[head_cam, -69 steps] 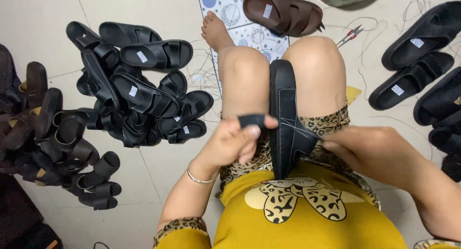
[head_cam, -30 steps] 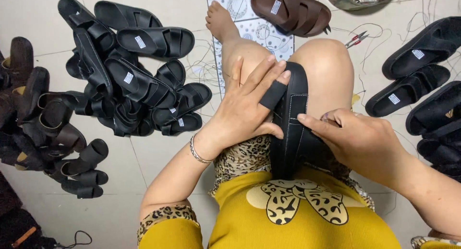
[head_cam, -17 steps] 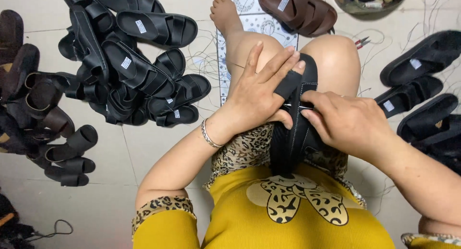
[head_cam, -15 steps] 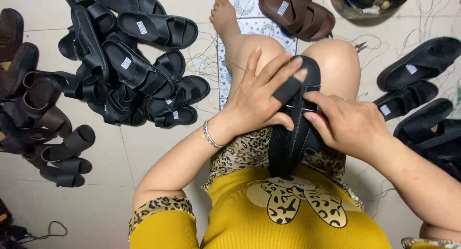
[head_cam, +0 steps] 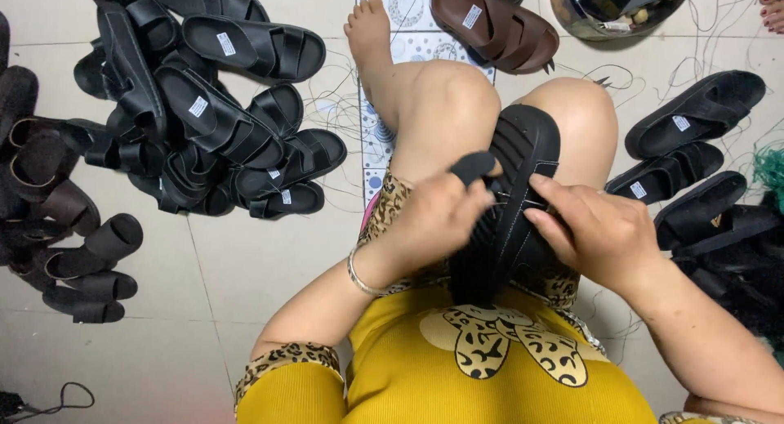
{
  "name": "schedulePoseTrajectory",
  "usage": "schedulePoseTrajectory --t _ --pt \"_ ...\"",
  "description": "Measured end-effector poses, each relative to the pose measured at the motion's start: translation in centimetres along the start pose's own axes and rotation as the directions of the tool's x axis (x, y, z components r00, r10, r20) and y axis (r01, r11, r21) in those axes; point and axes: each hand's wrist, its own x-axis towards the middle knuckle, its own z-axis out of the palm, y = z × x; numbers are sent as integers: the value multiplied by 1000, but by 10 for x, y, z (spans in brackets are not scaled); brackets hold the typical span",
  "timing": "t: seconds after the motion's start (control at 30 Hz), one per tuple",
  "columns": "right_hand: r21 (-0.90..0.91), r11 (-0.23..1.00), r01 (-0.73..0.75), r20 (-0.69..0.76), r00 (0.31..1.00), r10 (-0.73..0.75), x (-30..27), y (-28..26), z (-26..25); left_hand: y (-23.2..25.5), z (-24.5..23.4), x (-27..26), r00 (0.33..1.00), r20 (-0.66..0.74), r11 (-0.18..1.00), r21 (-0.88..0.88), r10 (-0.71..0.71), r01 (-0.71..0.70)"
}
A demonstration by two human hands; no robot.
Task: Hand-stitching the upper component of a sandal to the sole using a needle and thread, followed by checking a smartphone.
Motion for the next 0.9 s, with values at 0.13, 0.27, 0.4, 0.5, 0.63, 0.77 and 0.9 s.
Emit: schedulePoseTrajectory --t 0.13,0.27,0.4,0.5,0.63,0.77,0.9 --pt "-250 963 -99 339 923 183 -1 -3 -38 -9 11 -13 848 201 480 750 490 -455" --pt "-204 912 -356 437 800 410 -39 35 -69 5 -12 -6 882 -92 765 546 462 -343" --pt "460 597 -657 510 746 428 -23 25 -41 9 15 -14 872 -31 681 638 489 -359" --pt "742 322 -588 423 783 455 -17 11 -10 6 29 -10 761 227 303 819 608 -487" --pt "939 -34 -341 332 879 342 4 -9 -7 -2 28 -3 650 224 254 792 726 -556" --pt "939 -216 -266 316 918 241 -6 1 2 0 19 -22 824 230 530 669 518 -521" --pt "915 -168 -367 400 881 252 5 4 3 14 21 -23 799 392 394 716 457 -576"
